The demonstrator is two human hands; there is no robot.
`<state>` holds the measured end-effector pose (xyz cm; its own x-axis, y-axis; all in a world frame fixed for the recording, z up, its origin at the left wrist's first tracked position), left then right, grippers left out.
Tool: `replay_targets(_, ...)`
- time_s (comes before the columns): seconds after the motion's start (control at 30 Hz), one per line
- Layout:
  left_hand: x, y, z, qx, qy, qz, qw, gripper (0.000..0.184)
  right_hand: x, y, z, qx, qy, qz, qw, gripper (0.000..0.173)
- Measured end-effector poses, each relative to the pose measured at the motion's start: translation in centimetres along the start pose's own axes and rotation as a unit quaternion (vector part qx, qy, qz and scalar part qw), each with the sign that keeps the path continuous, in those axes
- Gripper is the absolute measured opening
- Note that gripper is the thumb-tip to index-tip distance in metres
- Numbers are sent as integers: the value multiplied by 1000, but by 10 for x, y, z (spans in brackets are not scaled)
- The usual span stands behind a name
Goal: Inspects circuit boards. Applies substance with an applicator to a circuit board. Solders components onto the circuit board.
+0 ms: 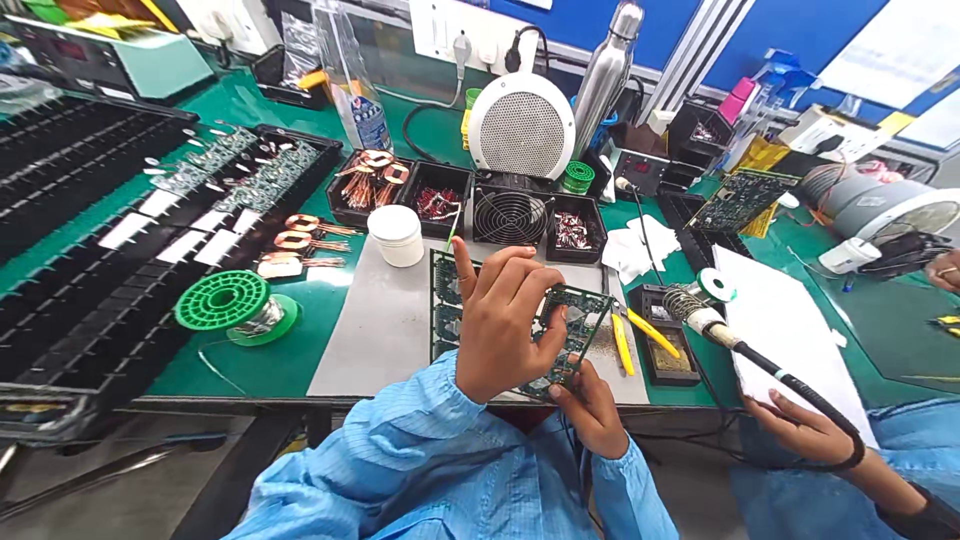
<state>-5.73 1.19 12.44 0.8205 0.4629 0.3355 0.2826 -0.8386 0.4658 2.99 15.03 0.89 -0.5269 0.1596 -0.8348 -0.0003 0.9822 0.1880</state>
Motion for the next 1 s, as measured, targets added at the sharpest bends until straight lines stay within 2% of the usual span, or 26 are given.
replay_targets(0.1,1,0,1,13,-9,-5,1000,27,0,0,1,-1,6,5,1000,34)
replay_targets(0.27,2,2,3,-8,-15,-19,1000,37,2,0,1,0,16,5,1000,34)
replay_targets(0.7,5,-2,3,20,-14,-35,999,28,2,0,1,3,8,-2,1000,35)
replay_targets(0.83,5,-1,3,-11,-20,-40,999,32,2,1,1,1,13,-1,1000,35)
replay_targets(1.0,6,-1,3,-8,-19,-46,999,31,2,1,1,0,9,2,1000,36)
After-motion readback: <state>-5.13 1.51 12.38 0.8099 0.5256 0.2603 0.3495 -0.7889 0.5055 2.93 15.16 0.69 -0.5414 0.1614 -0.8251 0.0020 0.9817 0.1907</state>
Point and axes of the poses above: each hand's wrist, its own z-axis away from the middle knuckle, its own y-axis out of the back of the hand, x = y × z, the point moved 5 cm from there along -z, towards the middle knuckle
